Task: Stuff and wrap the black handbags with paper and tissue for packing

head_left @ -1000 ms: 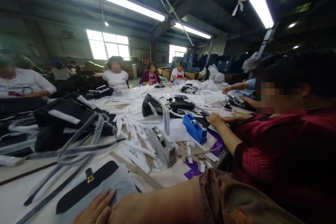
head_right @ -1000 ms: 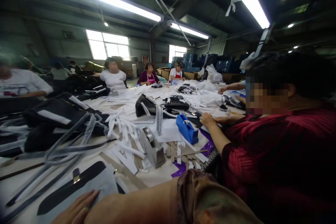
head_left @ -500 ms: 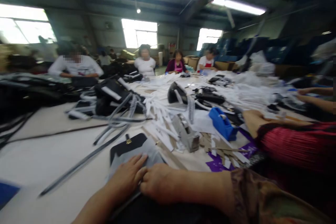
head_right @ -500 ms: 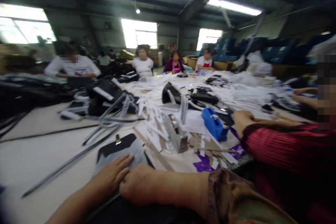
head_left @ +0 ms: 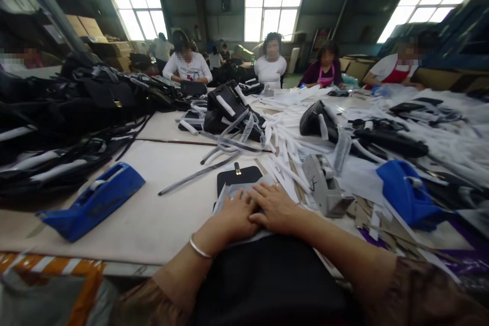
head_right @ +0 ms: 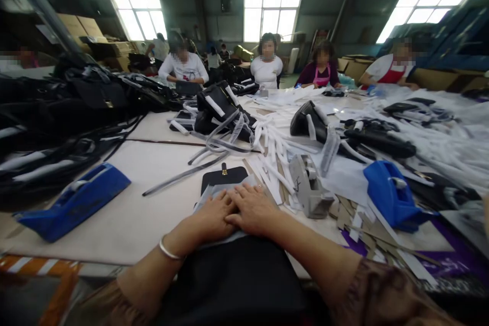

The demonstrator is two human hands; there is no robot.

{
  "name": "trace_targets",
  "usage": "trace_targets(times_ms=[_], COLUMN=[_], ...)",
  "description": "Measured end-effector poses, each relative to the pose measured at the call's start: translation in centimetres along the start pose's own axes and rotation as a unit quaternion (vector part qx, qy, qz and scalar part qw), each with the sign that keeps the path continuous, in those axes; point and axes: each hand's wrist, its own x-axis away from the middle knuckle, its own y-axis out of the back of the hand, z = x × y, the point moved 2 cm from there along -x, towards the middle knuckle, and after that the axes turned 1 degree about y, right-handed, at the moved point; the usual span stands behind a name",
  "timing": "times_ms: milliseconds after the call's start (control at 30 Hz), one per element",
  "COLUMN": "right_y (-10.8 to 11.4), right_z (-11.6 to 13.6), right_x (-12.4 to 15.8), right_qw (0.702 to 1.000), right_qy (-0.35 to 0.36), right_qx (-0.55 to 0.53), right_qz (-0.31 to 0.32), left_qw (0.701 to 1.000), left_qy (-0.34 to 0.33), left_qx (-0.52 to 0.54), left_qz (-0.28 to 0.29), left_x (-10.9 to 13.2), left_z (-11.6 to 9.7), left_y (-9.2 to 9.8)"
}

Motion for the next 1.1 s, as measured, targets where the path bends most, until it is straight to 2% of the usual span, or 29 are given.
trace_targets(times_ms=[100,167,267,367,467,567,633,700,767,800,867,900,1000,1100], right_y=[-2.5,-3.0,-1.8,0.5,1.7,2.3,3.2,4.3,5.0,4.9,3.7,2.7,-0.9,-3.1], right_z=[-2.8,-3.9,-5.2,-7.9,-11.4,-13.2,-12.7,-10.9,-8.1,-6.5,-3.8,-2.9,-2.1,-3.1], right_x=[-0.6,-0.7,-0.9,-1.4,-1.7,-1.7,-1.9,-2.6,-3.8,-4.5,-5.7,-6.1,-6.5,-6.2], right_qw=[0.997,0.997,0.998,0.975,0.943,0.929,0.933,0.943,0.965,0.977,0.991,0.995,0.999,0.998], right_qy=[-0.048,-0.048,-0.058,-0.191,-0.304,-0.339,-0.324,-0.284,-0.198,-0.132,-0.027,0.001,0.004,-0.007], right_qx=[-0.013,-0.009,0.033,0.105,0.132,0.145,0.156,0.162,0.144,0.124,0.069,0.036,-0.038,-0.064], right_qz=[0.061,0.061,0.018,-0.039,-0.031,-0.014,-0.033,-0.064,-0.098,-0.114,-0.113,-0.094,-0.024,-0.012], left_qw=[0.999,0.998,0.998,0.998,0.997,0.997,0.996,0.997,0.997,0.997,0.997,0.997,0.998,0.998], left_qy=[0.033,0.053,0.062,0.060,0.063,0.072,0.072,0.071,0.072,0.073,0.074,0.072,0.060,0.053], left_qx=[0.010,0.018,0.027,0.029,0.030,0.035,0.039,0.039,0.037,0.037,0.037,0.035,0.021,0.007], left_qz=[-0.011,-0.012,-0.004,0.005,0.013,0.022,0.025,0.022,0.017,0.016,0.013,0.008,-0.011,-0.018], left_x=[-0.1,-0.1,-0.1,-0.1,-0.1,-0.1,-0.2,-0.1,-0.1,-0.1,-0.1,0.0,0.3,1.2], left_z=[0.2,0.4,0.4,0.4,0.3,0.3,0.2,0.1,0.1,0.0,0.0,0.0,0.1,0.0], left_y=[-0.1,-0.1,-0.1,0.0,0.1,0.1,0.1,0.2,0.2,0.2,0.2,0.2,0.4,0.5])
